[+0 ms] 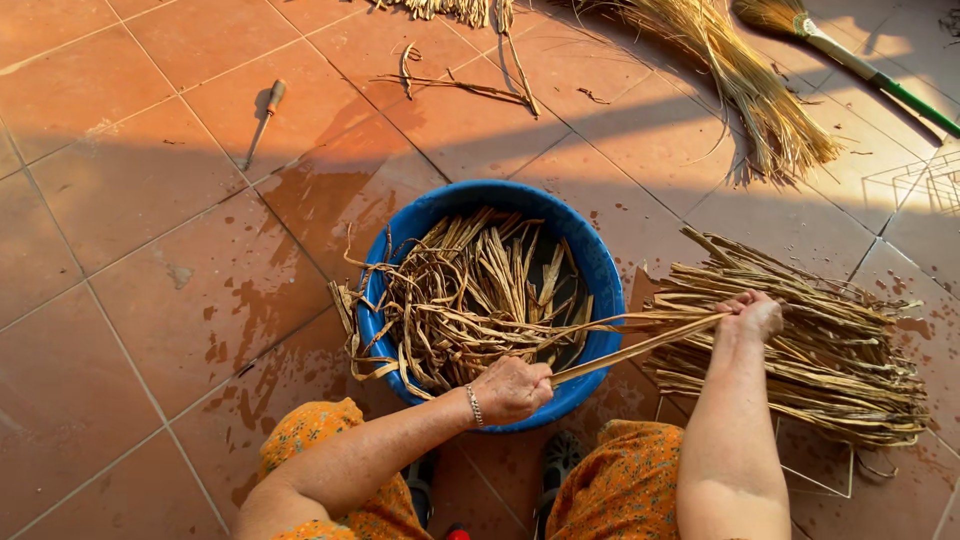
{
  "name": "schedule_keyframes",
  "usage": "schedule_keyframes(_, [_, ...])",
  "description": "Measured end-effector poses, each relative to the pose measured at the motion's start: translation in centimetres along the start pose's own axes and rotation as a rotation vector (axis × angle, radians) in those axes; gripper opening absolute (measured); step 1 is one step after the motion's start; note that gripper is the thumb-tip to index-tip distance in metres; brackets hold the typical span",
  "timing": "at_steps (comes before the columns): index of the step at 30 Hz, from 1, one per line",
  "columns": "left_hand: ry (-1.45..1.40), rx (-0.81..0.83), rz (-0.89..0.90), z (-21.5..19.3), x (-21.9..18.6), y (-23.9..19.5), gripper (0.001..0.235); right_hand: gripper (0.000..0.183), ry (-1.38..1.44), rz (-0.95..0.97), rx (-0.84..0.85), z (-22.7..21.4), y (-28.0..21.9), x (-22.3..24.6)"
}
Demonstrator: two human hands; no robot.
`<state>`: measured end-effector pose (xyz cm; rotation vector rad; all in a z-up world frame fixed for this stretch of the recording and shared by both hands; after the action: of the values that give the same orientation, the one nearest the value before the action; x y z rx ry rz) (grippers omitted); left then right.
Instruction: The person sits on a tiled floor and repeatedly pulls apart dried plant strips by hand, separating them into smaller pieces. The separated pieces are placed into a blue basin filled with water, while the remaining unprocessed strips are kept on a wire rack to the right.
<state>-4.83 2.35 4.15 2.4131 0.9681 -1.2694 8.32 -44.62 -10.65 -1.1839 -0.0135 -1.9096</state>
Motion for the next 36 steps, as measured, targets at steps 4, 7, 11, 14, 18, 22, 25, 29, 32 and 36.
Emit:
schedule_keyframes(4, [-0.027,0.040,-0.031,-0.1,0.8,-1.5,0.021,0.019,-0.039,-0.078,-0.025,-1.2,-0.4,2.4])
schedule_keyframes(7, [0.006,0.026,0.000,-1.0,1.1,-2.6,0.020,0.021,-0.045,-0.089,-0.045,-1.8,-0.5,3.2])
schedule_keyframes(11, [0.027,-0.027,0.064,-1.9,1.0,-4.3,0.020,0.026,0.048,-0.055,0.041,-2.9,0.4,4.4])
schedule_keyframes(14, [0.010,-0.030,0.099,-2.5,0.7,-5.3,0.017,0.025,0.009,-0.054,0.099,-3.6,1.6,4.5])
schedule_keyframes(18, [0.000,0.025,0.024,-2.2,1.4,-6.4,0.018,0.022,0.005,-0.046,0.053,-5.3,3.5,4.8])
schedule_keyframes(22, [-0.042,-0.013,0.076,-1.9,3.2,-7.2,0.017,0.017,0.058,-0.082,-0.037,-7.6,3.9,5.0])
schedule_keyframes(25, [0.066,0.027,-0.065,-2.4,8.4,-5.2,0.018,0.018,-0.039,-0.372,0.033,-5.3,3.0,7.2])
schedule_keyframes(29, [0.490,0.015,-0.269,-4.7,15.0,-3.3,0.021,0.031,-0.091,-0.310,0.159,-1.1,0.4,5.2])
schedule_keyframes(32, [0.795,-0.157,-0.348,-7.4,16.0,-1.9,0.015,0.033,-0.080,-0.286,0.186,2.5,-2.2,4.1])
schedule_keyframes(36, [1.211,-0.548,-0.014,-3.2,9.8,-0.5,0.024,0.028,-0.075,-0.441,0.362,6.6,-6.6,4.4])
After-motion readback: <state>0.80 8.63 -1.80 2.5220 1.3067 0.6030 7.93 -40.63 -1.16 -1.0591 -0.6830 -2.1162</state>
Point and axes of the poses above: each hand's wrist, its own y-axis towards the middle knuckle, its own z-axis out of the palm, x = y × z, the point moved 10 cm from there along y, towards the middle knuckle, and after that the axes turned 11 degrees about x, right-handed, at the moved point
